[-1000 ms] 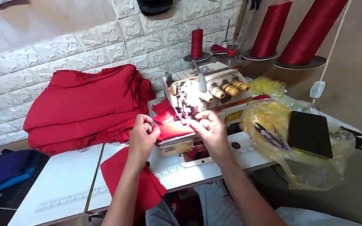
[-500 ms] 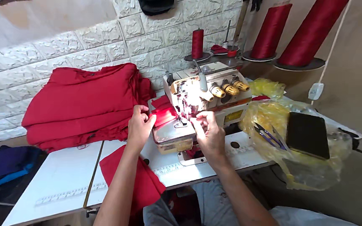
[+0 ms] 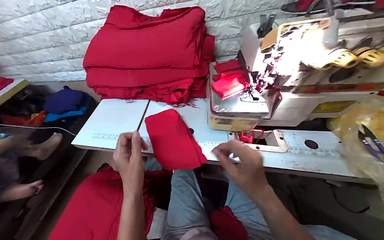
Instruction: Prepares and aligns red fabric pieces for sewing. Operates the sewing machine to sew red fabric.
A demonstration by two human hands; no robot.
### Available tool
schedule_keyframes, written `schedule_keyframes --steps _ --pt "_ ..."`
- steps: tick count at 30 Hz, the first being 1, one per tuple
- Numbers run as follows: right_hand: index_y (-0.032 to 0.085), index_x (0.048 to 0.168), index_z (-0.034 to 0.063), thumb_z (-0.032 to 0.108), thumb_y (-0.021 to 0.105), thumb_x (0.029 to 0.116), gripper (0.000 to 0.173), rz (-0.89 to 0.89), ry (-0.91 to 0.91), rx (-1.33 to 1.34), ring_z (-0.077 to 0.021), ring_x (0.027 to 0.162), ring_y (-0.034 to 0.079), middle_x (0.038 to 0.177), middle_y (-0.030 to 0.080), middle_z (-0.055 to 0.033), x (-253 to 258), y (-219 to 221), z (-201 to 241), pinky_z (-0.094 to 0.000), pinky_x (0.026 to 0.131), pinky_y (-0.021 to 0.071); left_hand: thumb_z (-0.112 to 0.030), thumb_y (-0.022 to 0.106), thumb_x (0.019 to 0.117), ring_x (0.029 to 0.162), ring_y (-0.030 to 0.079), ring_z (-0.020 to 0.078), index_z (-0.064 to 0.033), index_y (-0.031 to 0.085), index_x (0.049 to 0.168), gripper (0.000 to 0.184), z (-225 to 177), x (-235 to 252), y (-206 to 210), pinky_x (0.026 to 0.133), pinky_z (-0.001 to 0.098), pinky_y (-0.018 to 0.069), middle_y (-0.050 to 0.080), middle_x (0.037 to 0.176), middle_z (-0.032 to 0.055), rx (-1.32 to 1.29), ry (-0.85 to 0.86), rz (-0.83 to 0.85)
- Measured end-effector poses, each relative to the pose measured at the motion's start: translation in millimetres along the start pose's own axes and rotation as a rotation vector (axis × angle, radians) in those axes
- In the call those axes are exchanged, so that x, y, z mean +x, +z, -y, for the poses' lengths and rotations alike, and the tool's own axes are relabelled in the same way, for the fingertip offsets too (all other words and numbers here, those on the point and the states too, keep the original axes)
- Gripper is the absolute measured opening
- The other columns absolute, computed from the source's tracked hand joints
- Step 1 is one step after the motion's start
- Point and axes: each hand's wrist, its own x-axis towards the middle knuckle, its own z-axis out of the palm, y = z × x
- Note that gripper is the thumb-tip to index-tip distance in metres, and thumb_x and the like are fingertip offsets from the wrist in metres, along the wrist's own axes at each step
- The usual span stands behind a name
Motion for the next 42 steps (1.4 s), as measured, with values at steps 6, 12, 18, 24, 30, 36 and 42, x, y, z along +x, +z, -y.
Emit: schedule_keyframes --steps 6,12,18,24,30,36,42 --pt "0.071 0.124 0.0209 0.027 0.064 0.0989 0.027 0.303 -0.416 -0.206 -0.0250 0.104 0.066 0.115 0.071 -0.0066 -1 55 24 -0.0420 0.092 0.0477 -0.022 0.049 0.1059 0.073 0.066 0.0060 0.0025 0.067 0.104 0.030 3 -74 4 0.071 0.0261 0.0571 0.067 0.082 0.0001 0.040 -0.405 0.117" --pt "0.075 0.095 0.0123 0.011 0.062 0.0971 0.013 0.202 -0.516 -0.190 -0.0218 0.087 0.066 0.093 0.072 -0.0056 7 64 15 -0.0369 0.082 0.0484 -0.013 0.063 0.0989 0.060 0.058 0.0019 -0.0055 0.066 0.089 0.013 1 -80 8 0.058 0.0187 0.0507 0.062 0.070 -0.0060 -0.118 -0.384 0.101" --pt "0.072 0.114 0.0169 0.036 0.063 0.0991 0.026 0.298 -0.479 -0.292 -0.0223 0.095 0.065 0.105 0.071 -0.0036 6 63 25 -0.0422 0.091 0.0445 -0.005 0.055 0.1000 0.057 0.056 0.0012 -0.0071 0.066 0.079 0.023 -9 -71 10 0.059 0.0174 0.0500 0.060 0.064 -0.0060 -0.427 -0.589 0.024" --pt "0.075 0.098 0.0150 0.015 0.062 0.0984 0.013 0.191 -0.529 -0.258 -0.0213 0.089 0.065 0.097 0.072 -0.0053 4 72 15 -0.0384 0.088 0.0449 -0.015 0.055 0.1029 0.073 0.061 0.0032 -0.0017 0.061 0.104 0.015 4 -81 11 0.069 0.0211 0.0522 0.063 0.083 -0.0023 -0.224 -0.559 0.086" --pt "0.074 0.104 0.0152 0.036 0.064 0.0992 0.024 0.280 -0.443 -0.143 -0.0212 0.091 0.064 0.097 0.071 -0.0051 8 66 18 -0.0409 0.091 0.0433 -0.010 0.057 0.1015 0.071 0.061 0.0006 -0.0058 0.065 0.087 0.017 2 -87 11 0.069 0.0193 0.0520 0.063 0.076 -0.0061 -0.270 -0.489 0.128" --pt "0.077 0.102 0.0144 0.017 0.061 0.0985 0.017 0.227 -0.461 -0.192 -0.0198 0.089 0.064 0.094 0.072 -0.0037 5 65 21 -0.0408 0.093 0.0414 -0.007 0.053 0.1026 0.068 0.063 0.0030 -0.0083 0.063 0.082 0.023 -9 -84 12 0.069 0.0211 0.0559 0.064 0.073 -0.0063 -0.412 -0.559 0.085" --pt "0.077 0.092 0.0133 0.018 0.062 0.0967 0.017 0.260 -0.315 -0.083 -0.0174 0.082 0.065 0.086 0.072 -0.0021 11 60 28 -0.0441 0.090 0.0405 -0.013 0.043 0.1080 0.064 0.059 0.0036 -0.0092 0.061 0.080 0.033 -6 -88 12 0.066 0.0213 0.0532 0.059 0.069 -0.0062 -0.360 -0.520 0.073"
